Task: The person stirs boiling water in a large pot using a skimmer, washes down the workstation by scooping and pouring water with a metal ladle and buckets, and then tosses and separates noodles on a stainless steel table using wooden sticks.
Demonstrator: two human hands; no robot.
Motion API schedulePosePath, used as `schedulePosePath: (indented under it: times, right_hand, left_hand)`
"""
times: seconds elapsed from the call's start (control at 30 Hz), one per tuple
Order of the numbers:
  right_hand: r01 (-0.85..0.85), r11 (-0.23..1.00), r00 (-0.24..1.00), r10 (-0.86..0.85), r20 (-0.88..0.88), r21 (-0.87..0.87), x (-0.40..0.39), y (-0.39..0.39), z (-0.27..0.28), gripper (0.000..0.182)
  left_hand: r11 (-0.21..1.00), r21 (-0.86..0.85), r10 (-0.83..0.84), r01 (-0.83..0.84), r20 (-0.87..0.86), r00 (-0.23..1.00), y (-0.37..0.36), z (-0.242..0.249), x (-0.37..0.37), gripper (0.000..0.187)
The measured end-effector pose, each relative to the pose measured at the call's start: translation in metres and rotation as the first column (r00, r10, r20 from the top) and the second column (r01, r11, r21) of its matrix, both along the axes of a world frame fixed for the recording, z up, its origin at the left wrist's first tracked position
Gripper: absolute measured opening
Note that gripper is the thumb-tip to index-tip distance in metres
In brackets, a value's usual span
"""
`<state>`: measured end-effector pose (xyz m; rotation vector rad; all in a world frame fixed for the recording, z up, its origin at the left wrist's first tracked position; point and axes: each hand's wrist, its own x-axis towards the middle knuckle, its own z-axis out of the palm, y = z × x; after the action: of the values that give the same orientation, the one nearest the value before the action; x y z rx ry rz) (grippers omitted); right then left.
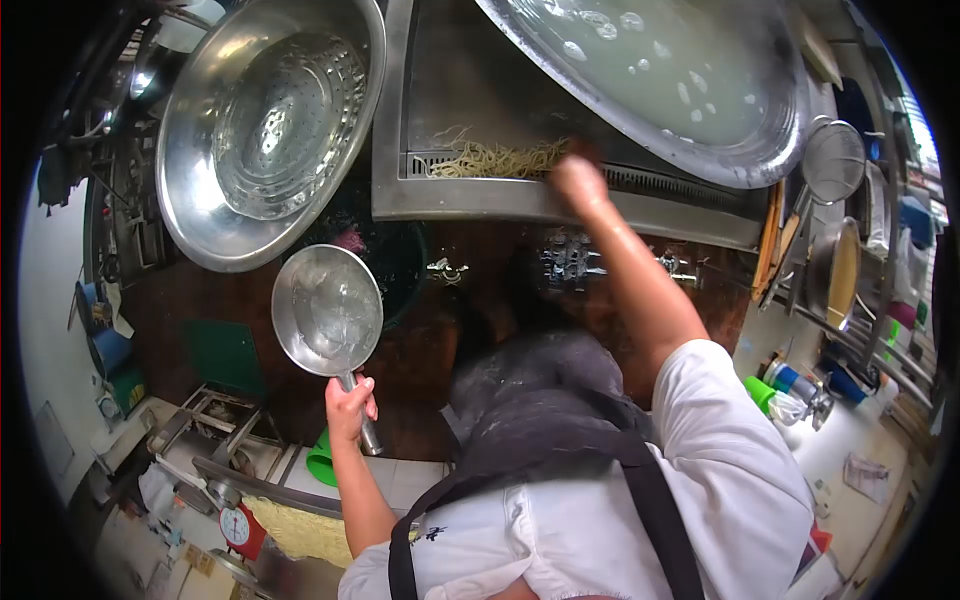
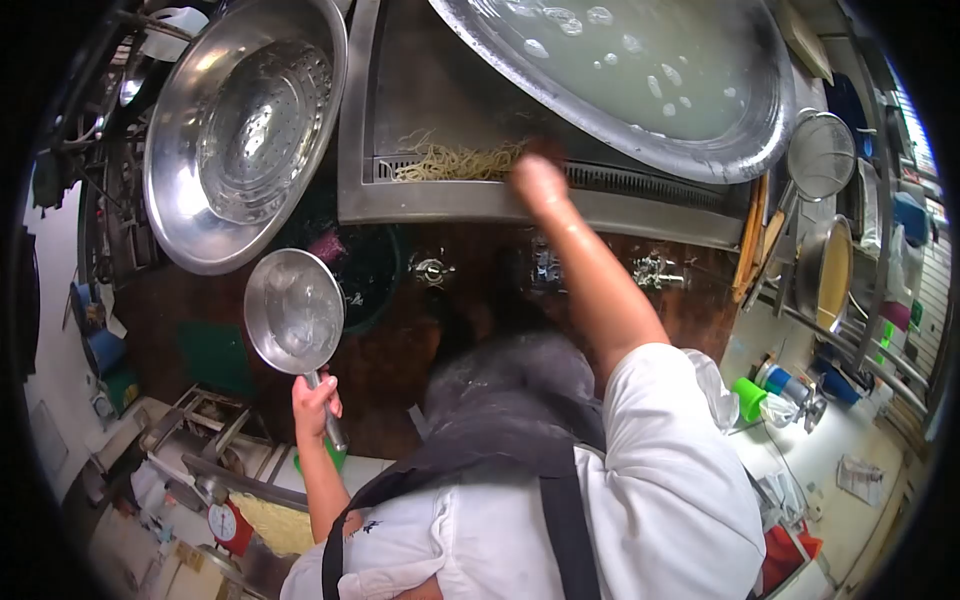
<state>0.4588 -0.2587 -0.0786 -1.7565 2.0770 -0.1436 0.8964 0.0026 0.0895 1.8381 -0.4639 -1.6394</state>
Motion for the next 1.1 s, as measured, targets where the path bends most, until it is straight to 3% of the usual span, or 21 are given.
schedulePosePath:
  times: [0.1, 0.17, 0.2, 0.27, 0.3, 0.4, 0.43, 0.5, 0.6, 0.63, 0.67, 0.7, 0.77, 0.8, 0.83, 0.87, 0.93, 0.97, 1.03, 1.1]
  right_hand:
    - [-0.074, 0.997, 0.991, 0.076, -0.112, 0.028, -0.057, -0.029, -0.033, 0.032]
    - [-0.038, 0.992, 0.994, 0.049, -0.096, 0.117, -0.012, -0.042, -0.062, 0.033]
    - [-0.043, 0.988, 0.999, 0.042, 0.008, 0.151, 0.026, -0.045, -0.079, 0.034]
    - [-0.225, 0.966, 0.946, 0.185, 0.267, 0.126, 0.086, -0.043, -0.057, 0.036]
    - [-0.378, 0.925, 0.853, 0.328, 0.407, 0.045, 0.097, -0.031, -0.013, 0.038]
    - [-0.241, 0.971, 0.861, 0.218, 0.46, -0.009, 0.068, -0.041, 0.041, 0.038]
    - [-0.122, 0.992, 0.892, 0.102, 0.441, 0.017, 0.049, -0.055, 0.007, 0.039]
    - [-0.033, 0.927, 0.993, 0.072, 0.09, -0.375, 0.021, -0.093, -0.081, 0.042]
    - [-0.053, 0.99, 0.961, 0.087, 0.262, -0.134, 0.075, -0.078, -0.065, 0.046]
    - [-0.265, 0.962, 0.833, 0.263, 0.487, -0.066, 0.082, -0.068, -0.039, 0.048]
    - [-0.462, 0.887, 0.623, 0.321, 0.713, 0.005, 0.089, -0.057, -0.012, 0.051]
    - [-0.471, 0.866, 0.661, 0.472, 0.584, -0.168, 0.087, -0.046, -0.015, 0.05]
    - [-0.377, 0.922, 0.808, 0.374, 0.456, -0.088, 0.03, -0.024, 0.001, 0.043]
    - [-0.345, 0.915, 0.905, 0.265, 0.332, 0.21, -0.01, -0.022, 0.01, 0.038]
    - [-0.33, 0.847, 0.943, 0.282, 0.176, 0.416, -0.061, -0.015, 0.005, 0.039]
    - [-0.237, 0.954, 0.971, 0.227, 0.073, 0.184, -0.125, 0.004, -0.087, 0.033]
    - [-0.321, 0.928, 0.906, 0.359, -0.223, 0.19, -0.178, 0.008, -0.033, 0.038]
    - [-0.349, 0.914, 0.89, 0.392, -0.231, 0.207, -0.189, 0.012, -0.034, 0.04]
    - [-0.209, 0.82, 0.975, 0.215, 0.051, 0.534, -0.137, -0.021, -0.034, 0.041]
    - [-0.342, 0.904, 0.916, 0.258, 0.308, 0.258, -0.036, -0.017, -0.086, 0.036]
  left_hand:
    - [0.998, -0.054, -0.018, 0.018, -0.012, 1.0, -0.021, 0.043, -0.03, 0.024]
    - [0.995, -0.099, -0.032, 0.03, -0.013, 0.999, -0.046, 0.063, -0.056, 0.024]
    - [0.993, -0.102, -0.064, 0.063, -0.009, 0.998, -0.059, 0.066, -0.063, 0.025]
    - [0.984, -0.156, -0.091, 0.086, -0.022, 0.996, -0.09, 0.07, -0.085, 0.029]
    - [0.978, -0.188, -0.099, 0.092, -0.024, 0.995, -0.107, 0.072, -0.097, 0.031]
    - [0.952, -0.229, -0.188, 0.202, 0.081, 0.979, -0.153, 0.065, -0.118, 0.037]
    - [0.933, -0.244, -0.246, 0.265, 0.107, 0.963, -0.169, 0.065, -0.124, 0.038]
    - [0.921, -0.22, -0.287, 0.322, 0.177, 0.941, -0.197, 0.062, -0.137, 0.036]
    - [0.895, -0.176, -0.346, 0.411, 0.311, 0.885, -0.237, 0.055, -0.155, 0.028]
    - [0.897, -0.148, -0.351, 0.416, 0.331, 0.876, -0.247, 0.057, -0.163, 0.028]
    - [0.881, -0.143, -0.371, 0.45, 0.38, 0.847, -0.257, 0.057, -0.169, 0.029]
    - [0.865, -0.136, -0.388, 0.483, 0.427, 0.816, -0.266, 0.056, -0.172, 0.029]
    - [0.843, -0.122, -0.421, 0.524, 0.456, 0.784, -0.284, 0.05, -0.17, 0.031]
    - [0.828, -0.116, -0.437, 0.548, 0.479, 0.762, -0.292, 0.048, -0.168, 0.031]
    - [0.816, -0.108, -0.449, 0.568, 0.499, 0.741, -0.298, 0.046, -0.166, 0.032]
    - [0.798, -0.119, -0.458, 0.59, 0.517, 0.724, -0.303, 0.049, -0.167, 0.035]
    - [0.781, -0.101, -0.451, 0.616, 0.59, 0.67, -0.313, 0.047, -0.167, 0.031]
    - [0.773, -0.094, -0.453, 0.628, 0.611, 0.649, -0.318, 0.044, -0.165, 0.031]
    - [0.759, -0.053, -0.463, 0.649, 0.657, 0.595, -0.328, 0.047, -0.169, 0.032]
    - [0.751, -0.063, -0.451, 0.658, 0.679, 0.58, -0.334, 0.045, -0.17, 0.032]
